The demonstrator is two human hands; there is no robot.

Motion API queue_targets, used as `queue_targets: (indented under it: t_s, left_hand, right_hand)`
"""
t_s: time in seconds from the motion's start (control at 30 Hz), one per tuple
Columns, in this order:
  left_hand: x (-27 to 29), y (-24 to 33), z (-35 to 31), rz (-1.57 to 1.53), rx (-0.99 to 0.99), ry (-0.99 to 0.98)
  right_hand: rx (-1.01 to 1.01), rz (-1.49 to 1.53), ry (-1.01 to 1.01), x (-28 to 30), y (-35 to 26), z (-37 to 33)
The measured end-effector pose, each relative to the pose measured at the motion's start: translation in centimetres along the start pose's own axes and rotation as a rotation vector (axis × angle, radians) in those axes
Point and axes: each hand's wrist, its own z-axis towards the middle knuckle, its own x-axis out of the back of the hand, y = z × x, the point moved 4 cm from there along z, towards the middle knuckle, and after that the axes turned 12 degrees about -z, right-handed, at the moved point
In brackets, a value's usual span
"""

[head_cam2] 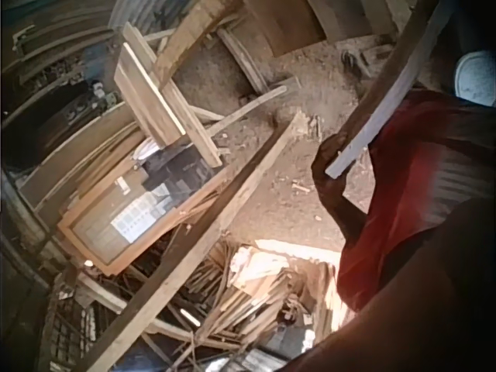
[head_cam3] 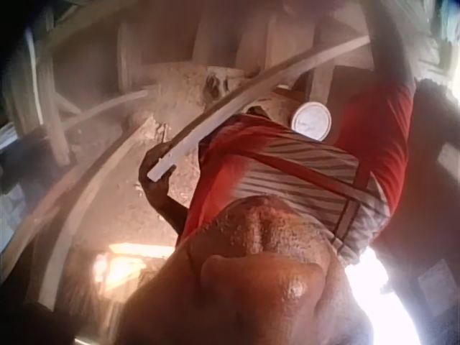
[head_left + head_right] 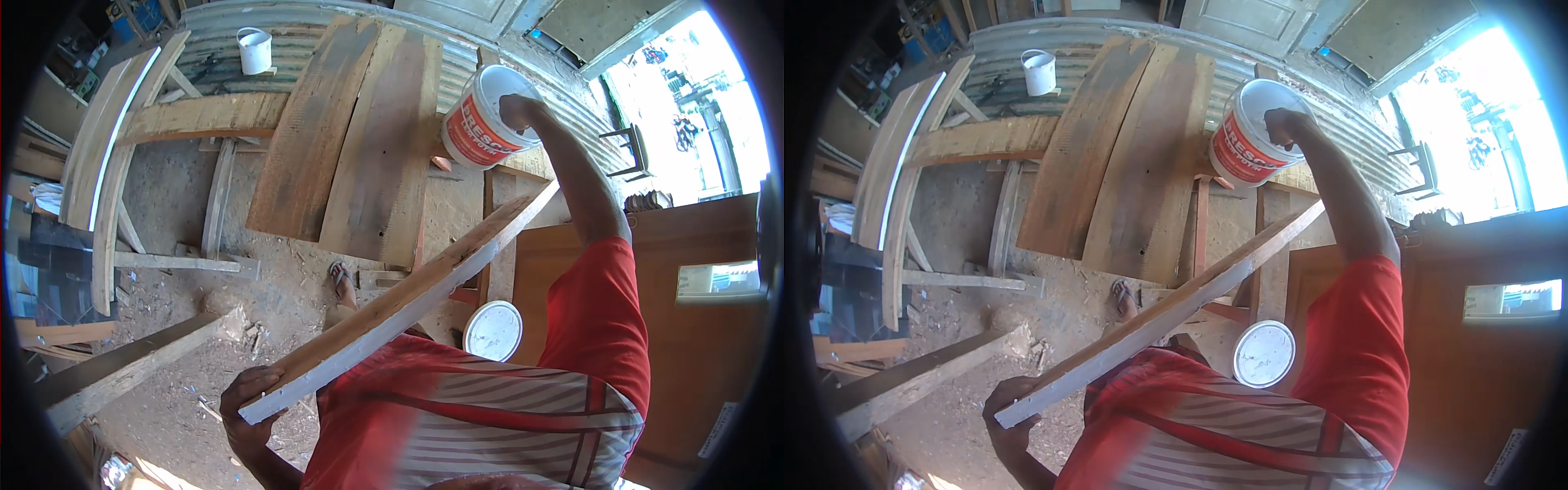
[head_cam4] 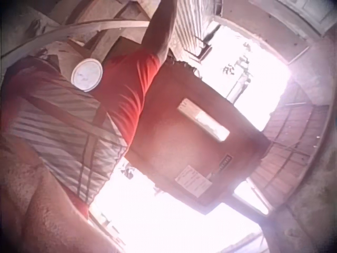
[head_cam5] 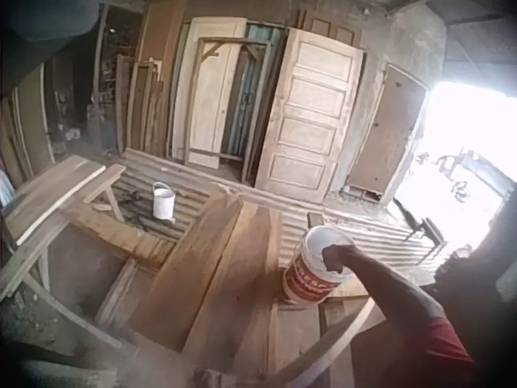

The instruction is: The person applies glue to the edge of a wooden board using a stick applicator, joins it to another wooden panel, and then spreads glue along the edge of another wooden board.

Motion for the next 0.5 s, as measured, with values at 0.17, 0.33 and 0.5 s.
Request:
queue_targets:
  t_s: [0.17, 0.33, 0.5]
  left_hand:
    - [0.4, -0.6, 0.6, -0.021, 0.007, 0.016]
    - [0.2, -0.5, 1.3, -0.020, 0.010, -0.009]
    - [0.6, -0.7, 0.5, -0.023, 0.016, -0.037]
  right_hand:
    - [0.065, 0.007, -0.052, 1.2, -1.4, -0.8]
    - [0.125, 0.178, -0.090, 3.1, -1.5, -2.4]
    - [0.141, 0.514, 0.039, 4.7, 2.7, -6.2]
